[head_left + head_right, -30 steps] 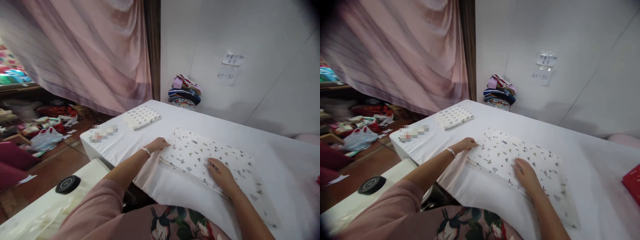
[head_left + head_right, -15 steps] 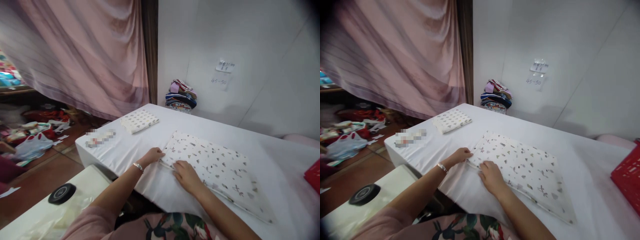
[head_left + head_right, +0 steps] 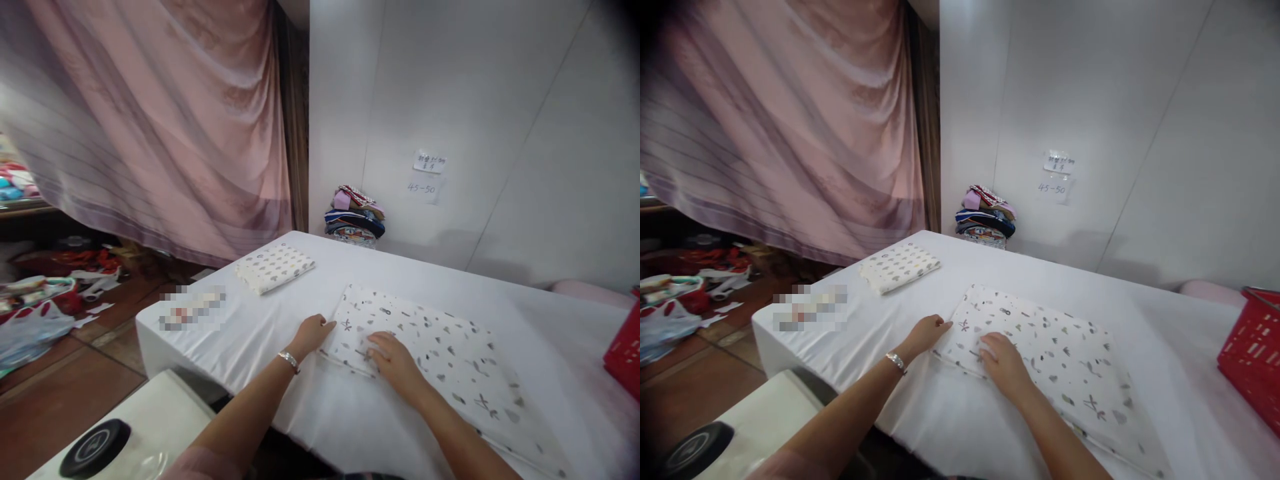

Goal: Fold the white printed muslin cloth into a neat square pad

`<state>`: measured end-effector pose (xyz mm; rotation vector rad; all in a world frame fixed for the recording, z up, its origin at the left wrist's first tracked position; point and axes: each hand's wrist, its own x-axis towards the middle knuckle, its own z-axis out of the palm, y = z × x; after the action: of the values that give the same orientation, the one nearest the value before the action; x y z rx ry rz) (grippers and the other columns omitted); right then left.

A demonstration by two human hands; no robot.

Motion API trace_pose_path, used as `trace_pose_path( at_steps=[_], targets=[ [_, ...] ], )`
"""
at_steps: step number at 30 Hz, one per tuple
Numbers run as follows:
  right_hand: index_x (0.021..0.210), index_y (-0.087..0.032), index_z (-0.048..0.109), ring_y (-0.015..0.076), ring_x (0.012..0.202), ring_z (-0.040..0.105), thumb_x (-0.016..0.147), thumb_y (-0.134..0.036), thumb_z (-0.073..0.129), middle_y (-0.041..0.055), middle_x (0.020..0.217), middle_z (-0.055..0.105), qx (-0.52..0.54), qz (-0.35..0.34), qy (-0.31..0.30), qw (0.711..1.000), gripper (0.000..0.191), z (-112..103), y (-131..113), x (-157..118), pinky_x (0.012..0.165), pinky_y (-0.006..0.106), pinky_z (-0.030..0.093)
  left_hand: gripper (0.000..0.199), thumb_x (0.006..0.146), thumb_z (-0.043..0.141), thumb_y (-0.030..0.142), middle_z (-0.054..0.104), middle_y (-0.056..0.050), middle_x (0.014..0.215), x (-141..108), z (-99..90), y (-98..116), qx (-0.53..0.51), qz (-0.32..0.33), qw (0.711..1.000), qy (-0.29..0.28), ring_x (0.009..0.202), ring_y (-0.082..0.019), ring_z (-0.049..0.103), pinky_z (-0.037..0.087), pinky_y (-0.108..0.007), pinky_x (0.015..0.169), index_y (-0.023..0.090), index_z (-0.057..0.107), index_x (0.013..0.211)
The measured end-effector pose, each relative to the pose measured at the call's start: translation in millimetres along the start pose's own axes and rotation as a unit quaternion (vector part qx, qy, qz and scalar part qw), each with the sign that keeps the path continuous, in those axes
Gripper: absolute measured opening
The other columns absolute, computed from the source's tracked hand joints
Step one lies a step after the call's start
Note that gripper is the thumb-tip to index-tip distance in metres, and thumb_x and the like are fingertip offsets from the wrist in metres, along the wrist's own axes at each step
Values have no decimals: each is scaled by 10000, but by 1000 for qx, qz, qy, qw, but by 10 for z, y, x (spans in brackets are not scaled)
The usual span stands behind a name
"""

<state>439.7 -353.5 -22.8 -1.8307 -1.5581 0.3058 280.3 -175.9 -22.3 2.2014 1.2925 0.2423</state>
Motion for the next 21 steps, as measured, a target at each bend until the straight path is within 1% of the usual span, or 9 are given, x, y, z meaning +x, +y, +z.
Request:
trace_pose_path(
  at_steps=[2,6,8,11,14,16,18,20,21],
  targets=[
    [1121,-206,603,219,1121,511,861,-347,413,61,1228,553,-8,30,34,999,352,-117,157,46,831,329,489,385,782,509,457,643,-129,1071,56,31,98,1,-9,1000,-12,994,-249,584,416,-286,784,146,610,984],
    [1194,-232,562,248,1217,442,854,-424,397,56,1313,496,-42,67,101,992,423,-355,481,97,837,372,496,381,713,594,448,649,-124,1056,176,87,221,-12,-24,999,-40,948,-247,606,434,-270,722,147,610,945],
    [1223,-213,538,260,1243,414,850,-434,394,76,1336,473,-59,87,135,985,457,-457,604,108,881,397,476,397,683,621,453,650,-119,1062,225,86,247,-22,-36,997,-58,938,-246,611,439,-262,696,153,603,943],
    [1279,-160,481,269,1266,385,849,-425,379,108,1372,427,-69,120,177,974,515,-560,716,126,969,431,413,406,660,635,451,647,-120,1078,277,66,275,-35,-50,995,-83,949,-252,612,447,-258,679,159,594,939],
    [1339,-128,406,258,1305,328,857,-390,356,112,1408,380,-68,142,201,967,551,-588,768,162,1054,438,321,385,650,638,416,641,-143,1081,314,52,309,-42,-50,993,-95,976,-286,600,455,-284,707,138,591,912],
    [1368,-110,362,246,1334,276,860,-364,344,111,1436,335,-66,161,197,965,568,-565,791,197,1091,426,261,364,653,634,401,637,-151,1082,324,46,331,-49,-42,993,-97,1002,-303,588,458,-304,740,129,592,891],
    [1389,-100,329,236,1352,234,863,-336,334,104,1463,283,-64,187,179,964,576,-508,816,240,1112,413,217,359,686,600,422,648,-139,1061,316,31,345,-67,-34,992,-104,983,-290,603,474,-307,738,133,590,900],
    [1391,-99,330,230,1361,211,855,-307,351,99,1473,263,-57,203,159,965,576,-425,848,290,1125,394,185,379,712,579,443,663,-118,1038,293,6,351,-152,-47,978,-138,928,-263,634,504,-305,710,146,583,947],
    [1384,-100,346,230,1362,207,844,-294,375,100,1468,273,-48,206,152,966,575,-381,867,316,1129,384,168,387,707,594,438,671,-108,1025,280,-8,350,-216,-62,961,-164,906,-255,644,518,-307,701,151,580,966]
  ],
)
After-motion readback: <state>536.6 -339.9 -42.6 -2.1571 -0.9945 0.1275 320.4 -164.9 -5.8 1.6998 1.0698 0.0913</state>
